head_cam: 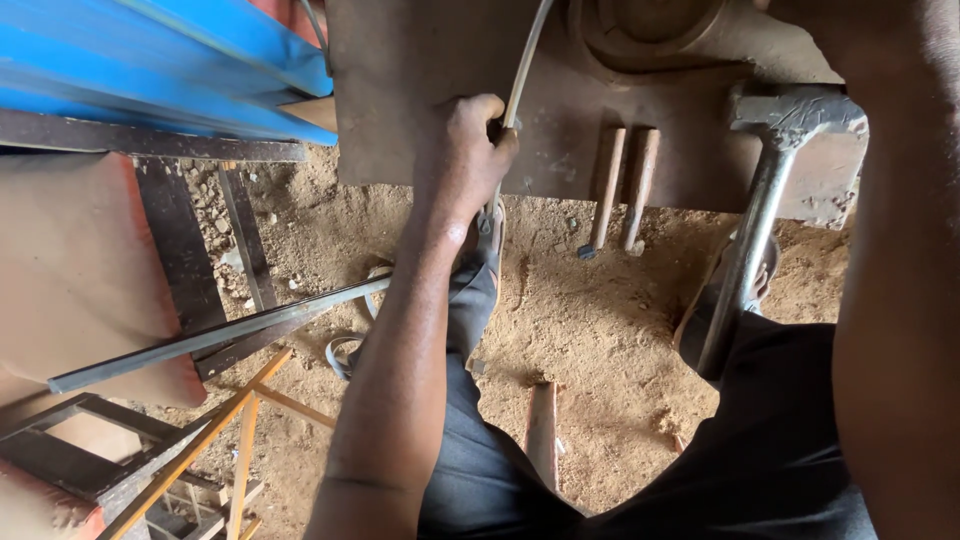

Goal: The person bends a metal strip into a curved shape using a hammer and a metal jig on a workbench. They repeatedly reposition the strip and strike it to refine the curve.

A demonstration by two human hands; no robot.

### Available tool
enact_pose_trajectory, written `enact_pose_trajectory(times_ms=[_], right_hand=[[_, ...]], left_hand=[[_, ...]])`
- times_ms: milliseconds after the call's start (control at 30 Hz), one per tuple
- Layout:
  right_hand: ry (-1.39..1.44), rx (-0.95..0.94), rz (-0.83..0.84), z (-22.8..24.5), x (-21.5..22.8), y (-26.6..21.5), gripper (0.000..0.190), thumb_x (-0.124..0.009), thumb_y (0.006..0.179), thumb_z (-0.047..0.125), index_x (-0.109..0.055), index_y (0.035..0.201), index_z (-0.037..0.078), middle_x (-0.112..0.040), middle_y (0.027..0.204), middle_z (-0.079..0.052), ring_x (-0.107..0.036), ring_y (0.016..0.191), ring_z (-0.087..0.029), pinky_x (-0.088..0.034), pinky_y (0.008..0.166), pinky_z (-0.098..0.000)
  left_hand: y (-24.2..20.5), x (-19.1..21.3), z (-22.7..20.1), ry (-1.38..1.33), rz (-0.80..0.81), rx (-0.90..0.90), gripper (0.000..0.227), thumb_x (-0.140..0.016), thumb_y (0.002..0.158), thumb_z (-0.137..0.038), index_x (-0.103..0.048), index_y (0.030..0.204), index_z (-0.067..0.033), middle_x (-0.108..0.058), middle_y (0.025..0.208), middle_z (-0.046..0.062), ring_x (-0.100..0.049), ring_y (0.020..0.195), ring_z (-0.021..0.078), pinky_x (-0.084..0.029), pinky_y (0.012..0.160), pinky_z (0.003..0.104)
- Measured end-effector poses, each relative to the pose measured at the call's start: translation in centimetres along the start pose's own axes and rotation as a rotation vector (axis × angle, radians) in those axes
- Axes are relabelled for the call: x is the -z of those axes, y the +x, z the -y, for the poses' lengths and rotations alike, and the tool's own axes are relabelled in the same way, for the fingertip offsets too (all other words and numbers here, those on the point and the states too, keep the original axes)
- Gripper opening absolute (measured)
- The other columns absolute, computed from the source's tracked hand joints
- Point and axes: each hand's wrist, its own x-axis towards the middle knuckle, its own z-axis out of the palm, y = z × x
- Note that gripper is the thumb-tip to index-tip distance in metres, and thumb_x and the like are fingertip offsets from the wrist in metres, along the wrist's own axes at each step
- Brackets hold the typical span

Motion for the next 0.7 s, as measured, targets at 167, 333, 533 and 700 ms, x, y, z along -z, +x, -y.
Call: enact_pose_trajectory(times_ms=[167,333,533,700], right_hand=[[-0.017,0.007,0.007,0.1,0.0,0.1,0.016,-0.076,0.1,0.002,-0.067,0.113,0.003,-0.07,0.104,-0.005,-0.069,0.093,-0.013,-0.058,0.076,-0.0257],[-0.041,0.011,0.011,0.0,0.2,-0.1,0.016,-0.076,0.101,0.003,-0.067,0.113,0.003,-0.07,0.103,-0.005,-0.069,0.092,-0.013,-0.058,0.076,-0.0262],[-0.068,0.021,0.022,0.1,0.2,0.1,0.015,-0.076,0.101,0.003,-0.067,0.113,0.003,-0.07,0.103,-0.006,-0.069,0.092,-0.014,-0.058,0.075,-0.0268],[-0.087,0.036,0.03,0.3,0.2,0.3,0.015,-0.076,0.101,0.004,-0.067,0.113,0.003,-0.07,0.102,-0.007,-0.069,0.091,-0.014,-0.058,0.074,-0.0274]], left_hand=[[-0.9,0.8,-1.5,0.145,-0.001,0.029,0.011,-0.076,0.088,-0.009,-0.07,0.096,-0.0048,-0.071,0.086,0.01,-0.069,0.068,0.0167,-0.055,0.058,0.035],[-0.8,-0.3,-0.2,0.088,-0.007,0.012,0.009,-0.075,0.09,-0.007,-0.069,0.097,-0.0035,-0.071,0.091,0.011,-0.072,0.074,0.0179,-0.058,0.064,0.035],[-0.8,-1.6,1.5,0.057,-0.033,0.049,0.012,-0.073,0.091,-0.006,-0.071,0.102,-0.0026,-0.072,0.095,0.014,-0.073,0.08,0.0203,-0.059,0.07,0.036],[-1.0,-1.7,1.2,0.07,-0.117,-0.049,0.015,-0.075,0.087,-0.003,-0.072,0.101,-0.0007,-0.071,0.097,0.018,-0.073,0.084,0.0244,-0.059,0.073,0.038]])
